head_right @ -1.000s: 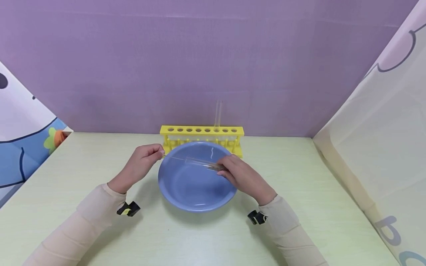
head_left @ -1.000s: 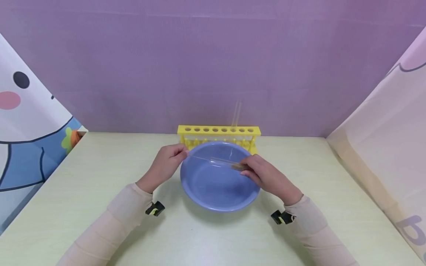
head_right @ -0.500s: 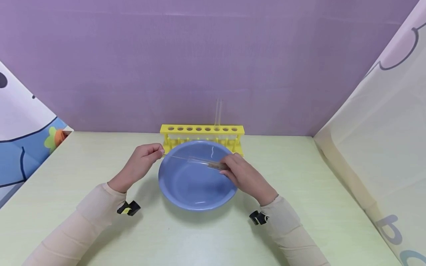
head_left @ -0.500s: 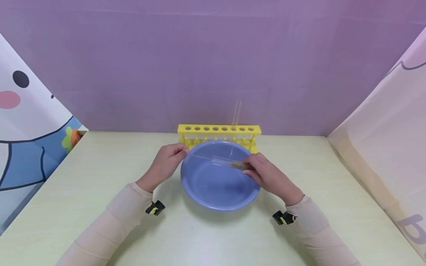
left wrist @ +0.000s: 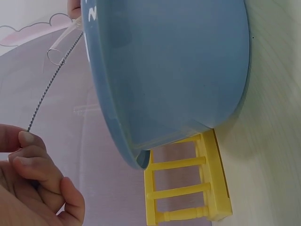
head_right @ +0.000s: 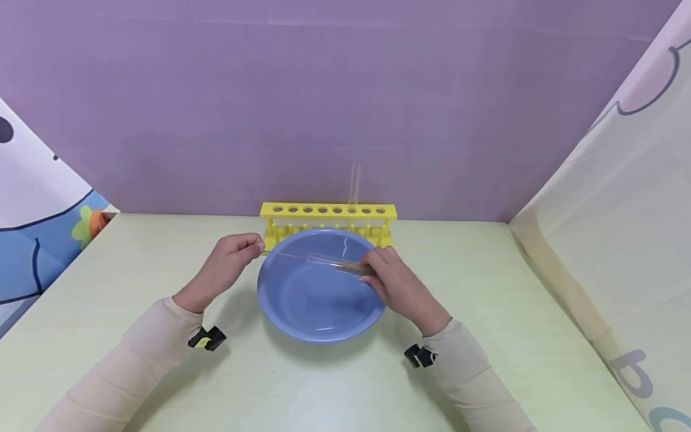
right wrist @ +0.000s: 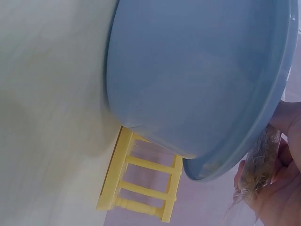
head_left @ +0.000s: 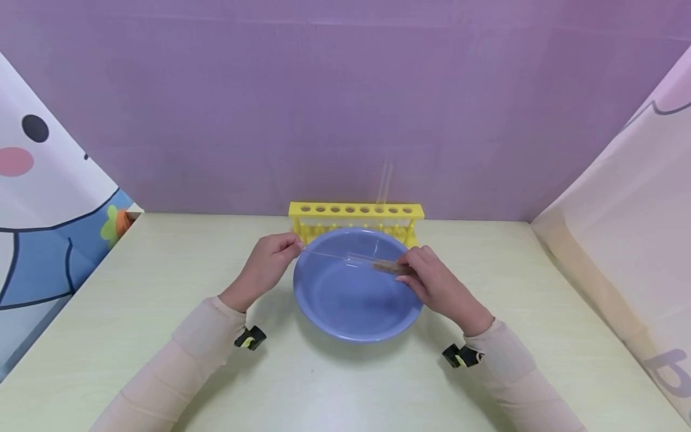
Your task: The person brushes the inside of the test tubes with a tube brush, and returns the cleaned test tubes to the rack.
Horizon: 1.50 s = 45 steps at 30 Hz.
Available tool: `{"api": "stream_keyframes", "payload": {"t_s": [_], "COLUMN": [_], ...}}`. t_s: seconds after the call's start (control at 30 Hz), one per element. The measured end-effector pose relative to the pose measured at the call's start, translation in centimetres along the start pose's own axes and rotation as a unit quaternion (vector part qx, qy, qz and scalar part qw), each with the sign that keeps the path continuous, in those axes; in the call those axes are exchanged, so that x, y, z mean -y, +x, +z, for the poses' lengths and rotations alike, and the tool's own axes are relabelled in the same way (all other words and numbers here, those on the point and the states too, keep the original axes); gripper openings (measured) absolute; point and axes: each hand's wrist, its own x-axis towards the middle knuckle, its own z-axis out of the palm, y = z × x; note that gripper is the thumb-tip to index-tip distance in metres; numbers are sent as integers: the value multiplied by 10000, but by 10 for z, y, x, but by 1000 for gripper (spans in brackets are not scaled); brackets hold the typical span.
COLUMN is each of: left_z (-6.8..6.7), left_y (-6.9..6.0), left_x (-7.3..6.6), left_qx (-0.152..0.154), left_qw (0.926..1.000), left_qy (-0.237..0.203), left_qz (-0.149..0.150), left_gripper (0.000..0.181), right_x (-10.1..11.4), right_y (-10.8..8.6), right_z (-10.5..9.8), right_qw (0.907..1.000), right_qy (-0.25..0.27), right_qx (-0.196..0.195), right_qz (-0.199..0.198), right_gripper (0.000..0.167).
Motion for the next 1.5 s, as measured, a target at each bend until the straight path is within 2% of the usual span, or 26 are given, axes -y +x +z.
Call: {"api": "stream_keyframes", "payload": {"t_s": [0.5, 0.9, 1.5], "left_z": [-3, -3, -6], "left_y": [-2, -1, -2], "left_x": [0, 0, 5], "left_qx": [-8, 12, -2], "left_qw": [10000, 9997, 9993], "left_qy": [-14, -76, -187], "left_qz": [15, -218, -317], "left_gripper": [27, 26, 26], "right_x": [-2, -2, -5], "right_y": [-6, -7, -12], "right_z": [1, 0, 0], "right_qw": [9999, 9995, 9991], "right_qy": [-82, -234, -305], "right_qx": [-102, -205, -235], "right_qz": [64, 73, 168], "right_gripper": [30, 31, 33]}}
